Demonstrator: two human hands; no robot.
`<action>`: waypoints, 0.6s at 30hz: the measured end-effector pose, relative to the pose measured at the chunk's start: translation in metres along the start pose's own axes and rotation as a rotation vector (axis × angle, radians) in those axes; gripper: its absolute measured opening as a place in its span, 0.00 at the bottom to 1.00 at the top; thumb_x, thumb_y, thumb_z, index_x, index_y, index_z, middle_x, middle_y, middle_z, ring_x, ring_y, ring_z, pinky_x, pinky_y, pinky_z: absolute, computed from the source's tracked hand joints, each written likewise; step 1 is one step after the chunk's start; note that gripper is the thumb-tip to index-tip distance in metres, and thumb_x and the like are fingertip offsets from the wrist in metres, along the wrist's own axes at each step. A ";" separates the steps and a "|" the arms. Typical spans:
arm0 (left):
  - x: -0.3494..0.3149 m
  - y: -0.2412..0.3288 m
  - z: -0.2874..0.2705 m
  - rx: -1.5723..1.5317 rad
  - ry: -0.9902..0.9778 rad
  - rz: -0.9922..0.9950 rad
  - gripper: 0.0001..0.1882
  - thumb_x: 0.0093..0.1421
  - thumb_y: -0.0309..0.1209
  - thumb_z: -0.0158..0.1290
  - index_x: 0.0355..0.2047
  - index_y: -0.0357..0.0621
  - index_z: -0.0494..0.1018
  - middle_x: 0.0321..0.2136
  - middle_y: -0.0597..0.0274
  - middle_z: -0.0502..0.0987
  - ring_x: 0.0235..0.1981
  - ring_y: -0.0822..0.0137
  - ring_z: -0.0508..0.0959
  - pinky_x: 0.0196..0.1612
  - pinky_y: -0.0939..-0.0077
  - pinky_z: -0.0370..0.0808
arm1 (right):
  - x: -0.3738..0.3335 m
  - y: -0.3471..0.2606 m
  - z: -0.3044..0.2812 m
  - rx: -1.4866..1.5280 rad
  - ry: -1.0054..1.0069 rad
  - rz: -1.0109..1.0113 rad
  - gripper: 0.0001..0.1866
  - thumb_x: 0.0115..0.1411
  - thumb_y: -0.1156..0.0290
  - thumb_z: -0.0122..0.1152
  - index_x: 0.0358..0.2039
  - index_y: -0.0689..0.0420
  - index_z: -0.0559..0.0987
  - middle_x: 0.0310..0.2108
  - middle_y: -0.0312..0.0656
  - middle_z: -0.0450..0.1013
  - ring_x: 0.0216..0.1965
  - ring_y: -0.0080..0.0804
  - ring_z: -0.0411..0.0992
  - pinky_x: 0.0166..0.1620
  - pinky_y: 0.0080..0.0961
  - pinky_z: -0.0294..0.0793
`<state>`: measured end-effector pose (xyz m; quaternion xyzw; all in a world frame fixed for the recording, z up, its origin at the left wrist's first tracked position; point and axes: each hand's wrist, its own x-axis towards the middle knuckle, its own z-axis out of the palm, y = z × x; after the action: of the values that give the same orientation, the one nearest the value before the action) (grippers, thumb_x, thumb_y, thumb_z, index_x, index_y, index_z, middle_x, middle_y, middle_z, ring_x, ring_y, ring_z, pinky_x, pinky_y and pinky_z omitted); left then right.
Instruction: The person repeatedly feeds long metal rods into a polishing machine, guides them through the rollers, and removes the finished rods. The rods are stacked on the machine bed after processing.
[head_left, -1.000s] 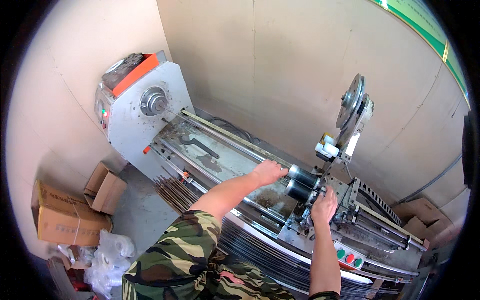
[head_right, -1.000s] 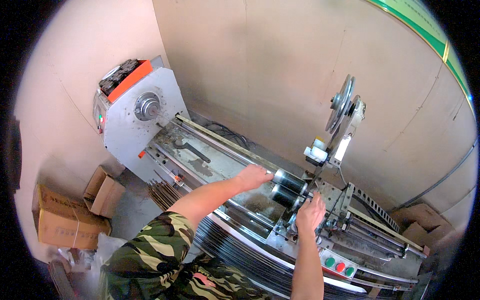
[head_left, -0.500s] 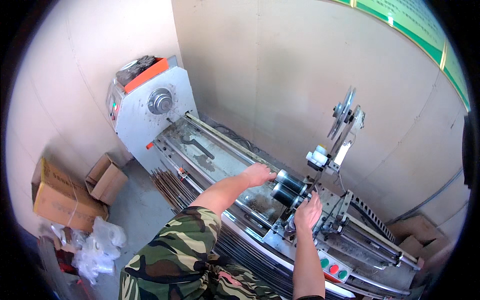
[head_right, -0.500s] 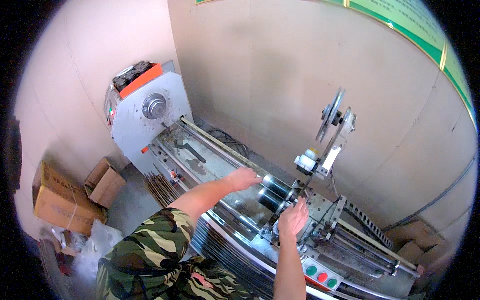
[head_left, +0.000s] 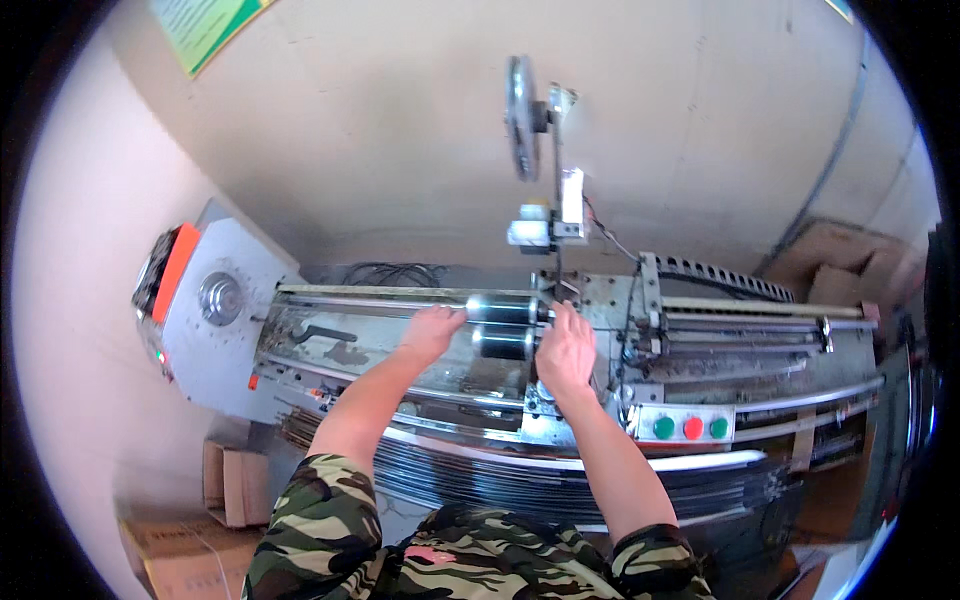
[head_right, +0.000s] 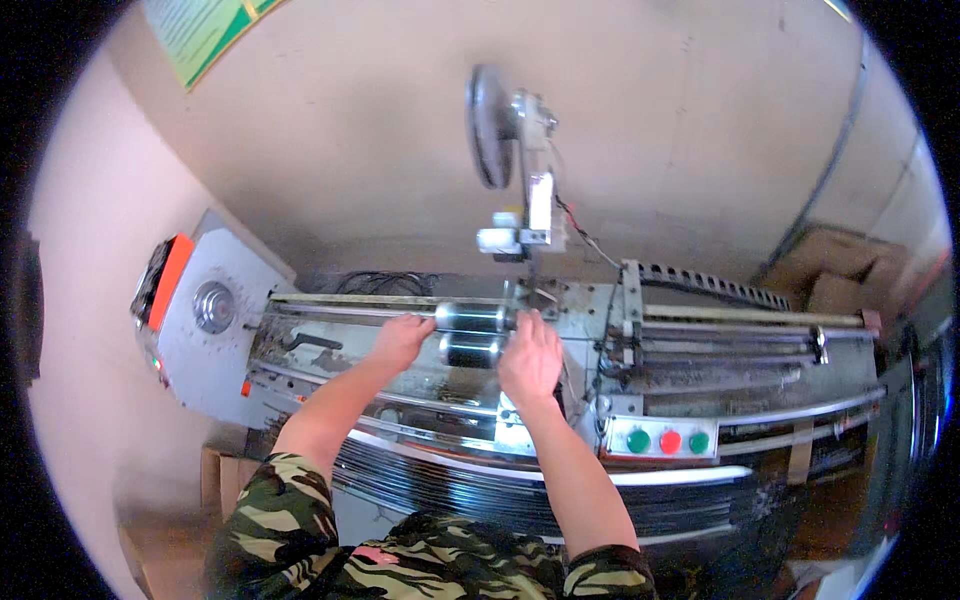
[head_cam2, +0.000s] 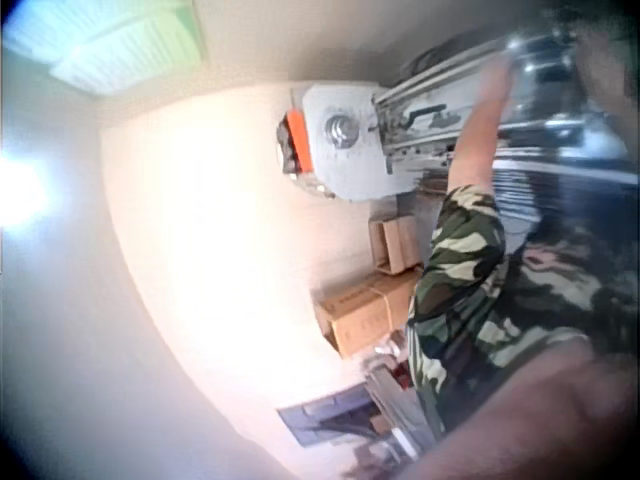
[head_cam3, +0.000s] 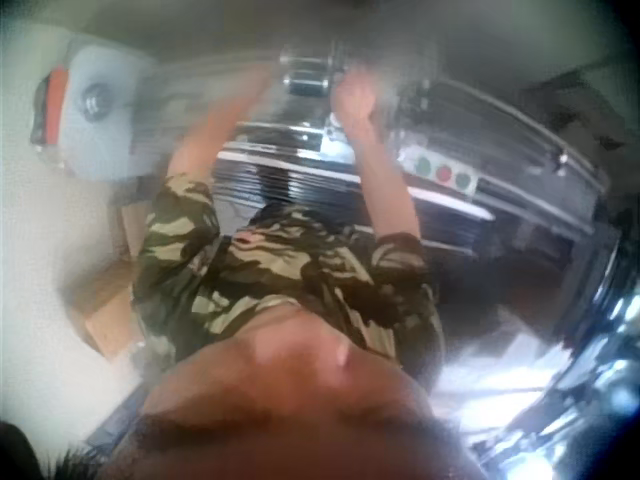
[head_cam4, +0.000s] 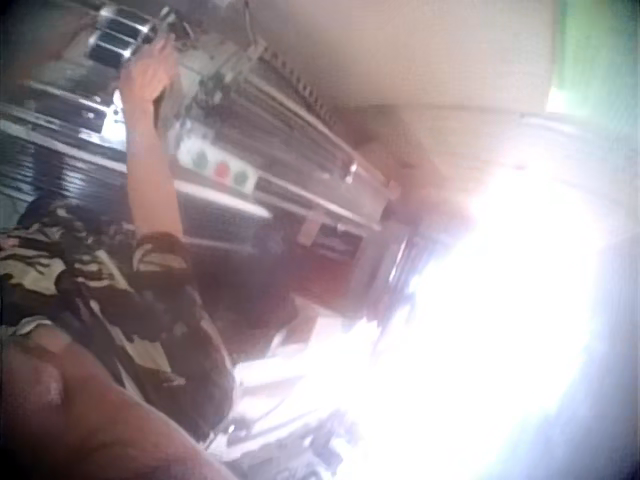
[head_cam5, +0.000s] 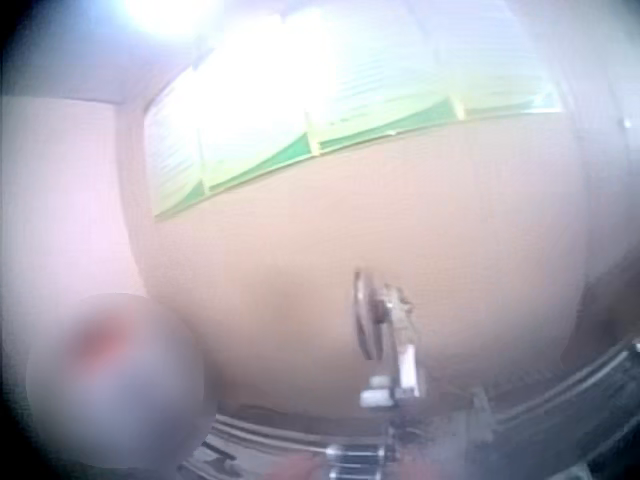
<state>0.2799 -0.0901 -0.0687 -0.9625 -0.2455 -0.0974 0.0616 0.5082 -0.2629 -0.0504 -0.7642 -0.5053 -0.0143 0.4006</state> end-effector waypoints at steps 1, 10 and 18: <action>-0.001 -0.002 0.001 0.001 -0.014 0.003 0.11 0.55 0.24 0.51 0.39 0.48 0.72 0.29 0.56 0.75 0.35 0.53 0.77 0.37 0.56 0.76 | -0.003 0.000 0.001 0.007 -0.006 0.023 0.22 0.58 0.72 0.55 0.54 0.60 0.72 0.58 0.54 0.70 0.55 0.51 0.69 0.61 0.45 0.64; 0.006 -0.005 -0.010 0.041 0.015 0.030 0.10 0.54 0.22 0.52 0.38 0.46 0.71 0.28 0.58 0.74 0.34 0.54 0.77 0.35 0.58 0.76 | 0.005 -0.006 -0.001 0.031 0.033 0.028 0.21 0.60 0.74 0.56 0.54 0.61 0.72 0.56 0.54 0.71 0.56 0.53 0.69 0.61 0.45 0.65; 0.006 -0.006 -0.005 0.022 0.048 0.035 0.12 0.53 0.22 0.52 0.38 0.47 0.71 0.28 0.58 0.74 0.34 0.54 0.77 0.34 0.58 0.75 | 0.006 0.000 0.008 0.017 0.064 -0.009 0.21 0.60 0.73 0.53 0.54 0.62 0.72 0.55 0.55 0.71 0.55 0.53 0.70 0.59 0.46 0.65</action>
<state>0.2809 -0.0830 -0.0619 -0.9633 -0.2283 -0.1168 0.0799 0.5083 -0.2535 -0.0531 -0.7576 -0.4958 -0.0363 0.4229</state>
